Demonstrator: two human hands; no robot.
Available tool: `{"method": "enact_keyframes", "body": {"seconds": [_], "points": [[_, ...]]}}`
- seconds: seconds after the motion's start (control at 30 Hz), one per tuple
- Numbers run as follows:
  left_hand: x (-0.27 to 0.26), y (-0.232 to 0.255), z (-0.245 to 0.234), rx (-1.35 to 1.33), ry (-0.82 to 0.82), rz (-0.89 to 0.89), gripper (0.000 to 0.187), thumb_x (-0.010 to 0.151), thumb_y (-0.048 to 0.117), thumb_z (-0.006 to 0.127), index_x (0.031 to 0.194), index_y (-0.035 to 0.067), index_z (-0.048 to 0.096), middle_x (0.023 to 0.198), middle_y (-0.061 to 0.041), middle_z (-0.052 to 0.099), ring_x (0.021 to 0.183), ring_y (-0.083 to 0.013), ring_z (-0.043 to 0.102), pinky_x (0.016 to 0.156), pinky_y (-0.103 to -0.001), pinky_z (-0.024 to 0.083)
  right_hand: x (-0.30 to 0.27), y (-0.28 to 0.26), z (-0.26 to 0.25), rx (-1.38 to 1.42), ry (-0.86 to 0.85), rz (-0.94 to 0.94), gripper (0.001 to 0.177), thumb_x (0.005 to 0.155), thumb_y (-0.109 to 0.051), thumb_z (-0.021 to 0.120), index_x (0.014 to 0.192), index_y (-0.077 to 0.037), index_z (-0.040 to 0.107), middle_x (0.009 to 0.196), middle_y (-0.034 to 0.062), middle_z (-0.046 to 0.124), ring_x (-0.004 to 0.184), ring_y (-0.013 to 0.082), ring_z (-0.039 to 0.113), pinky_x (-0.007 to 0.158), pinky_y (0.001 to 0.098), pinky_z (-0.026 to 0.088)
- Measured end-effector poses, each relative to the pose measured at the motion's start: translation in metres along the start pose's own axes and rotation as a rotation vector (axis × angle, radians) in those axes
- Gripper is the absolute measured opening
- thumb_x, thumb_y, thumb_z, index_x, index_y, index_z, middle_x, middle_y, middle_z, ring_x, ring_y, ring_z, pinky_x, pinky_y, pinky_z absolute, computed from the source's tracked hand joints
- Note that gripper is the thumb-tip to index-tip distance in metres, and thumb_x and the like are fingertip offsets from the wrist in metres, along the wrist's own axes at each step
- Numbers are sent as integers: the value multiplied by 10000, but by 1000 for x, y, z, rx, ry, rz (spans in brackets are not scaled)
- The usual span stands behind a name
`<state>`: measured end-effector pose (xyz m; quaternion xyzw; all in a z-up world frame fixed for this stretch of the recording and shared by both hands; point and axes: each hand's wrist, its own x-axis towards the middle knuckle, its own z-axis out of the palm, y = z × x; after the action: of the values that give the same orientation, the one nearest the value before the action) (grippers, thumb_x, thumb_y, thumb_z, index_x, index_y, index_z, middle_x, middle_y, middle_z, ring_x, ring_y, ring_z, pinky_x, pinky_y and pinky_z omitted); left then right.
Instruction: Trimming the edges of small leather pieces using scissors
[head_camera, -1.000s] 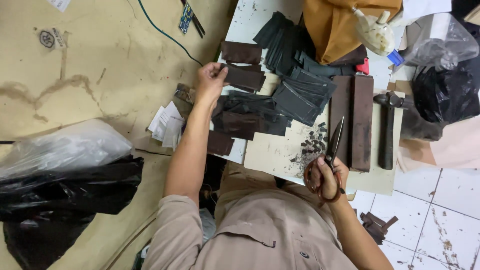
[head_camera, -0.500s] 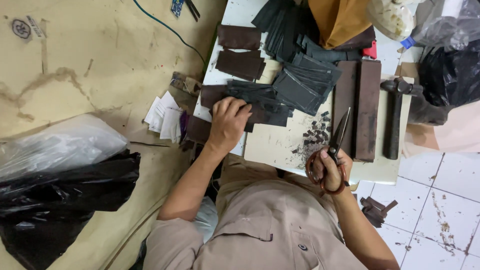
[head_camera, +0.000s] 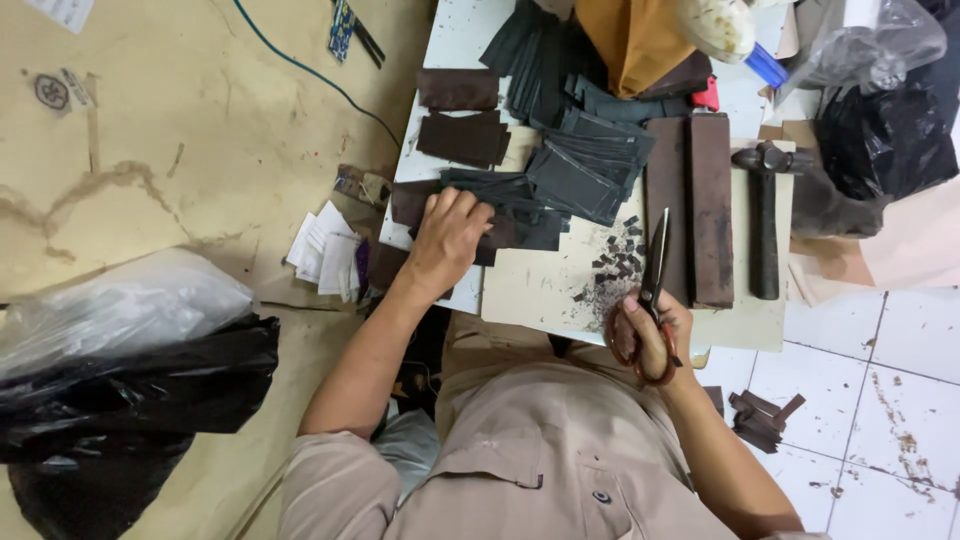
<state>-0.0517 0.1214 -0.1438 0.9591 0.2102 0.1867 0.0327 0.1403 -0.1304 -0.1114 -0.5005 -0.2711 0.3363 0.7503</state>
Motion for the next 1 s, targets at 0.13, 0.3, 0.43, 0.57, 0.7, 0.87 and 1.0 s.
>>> {"method": "enact_keyframes", "body": {"seconds": [0.13, 0.3, 0.43, 0.57, 0.7, 0.87, 1.0], "points": [[18, 35, -54, -284, 72, -78, 91, 973, 179, 673, 981, 88, 671, 862, -80, 547, 822, -326, 577, 750, -413, 465, 3, -20, -24, -357, -114, -68, 183, 907, -35, 697, 731, -6, 657, 386, 59, 503, 291, 117, 463, 325, 253, 374], [45, 110, -121, -910, 73, -303, 97, 876, 127, 807, 940, 99, 740, 746, -83, 684, 717, -268, 719, 647, -321, 575, 27, -78, -10, -558, -162, -207, 74, 835, -45, 815, 866, -55, 750, 471, 80, 545, 424, 121, 423, 434, 279, 393], [50, 142, -116, -1078, 33, -289, 95, 861, 110, 810, 921, 75, 745, 717, -74, 684, 667, -223, 709, 605, -292, 567, 40, -84, 7, -538, -200, -177, 155, 825, -57, 828, 974, -51, 782, 536, 81, 623, 433, 139, 495, 439, 289, 451], [49, 154, -111, -940, 169, -217, 138, 865, 68, 784, 985, 49, 720, 809, -94, 673, 726, -263, 712, 652, -356, 585, 40, -80, 15, -355, -214, -143, 44, 858, 25, 766, 847, -3, 734, 456, 34, 534, 409, 61, 465, 404, 205, 396], [50, 174, -109, -558, 390, -107, 220, 871, 92, 816, 1045, 22, 701, 881, -88, 657, 767, -278, 716, 659, -363, 602, 41, -82, 16, -440, -211, -196, 37, 864, 15, 776, 851, -4, 747, 453, 50, 548, 391, 63, 447, 383, 208, 388], [55, 178, -105, -409, 454, -53, 157, 868, 39, 770, 1016, 3, 732, 876, -106, 680, 742, -262, 730, 626, -322, 609, 38, -80, 21, -502, -209, -275, 29, 868, 16, 776, 863, -8, 759, 479, 60, 545, 412, 84, 469, 404, 227, 397], [59, 181, -112, -412, 441, -45, 129, 836, -30, 718, 963, -25, 736, 831, -138, 688, 683, -279, 729, 559, -322, 597, 38, -82, 20, -516, -221, -297, 60, 867, 16, 764, 828, -28, 754, 483, 60, 551, 406, 120, 485, 413, 245, 411]]}}
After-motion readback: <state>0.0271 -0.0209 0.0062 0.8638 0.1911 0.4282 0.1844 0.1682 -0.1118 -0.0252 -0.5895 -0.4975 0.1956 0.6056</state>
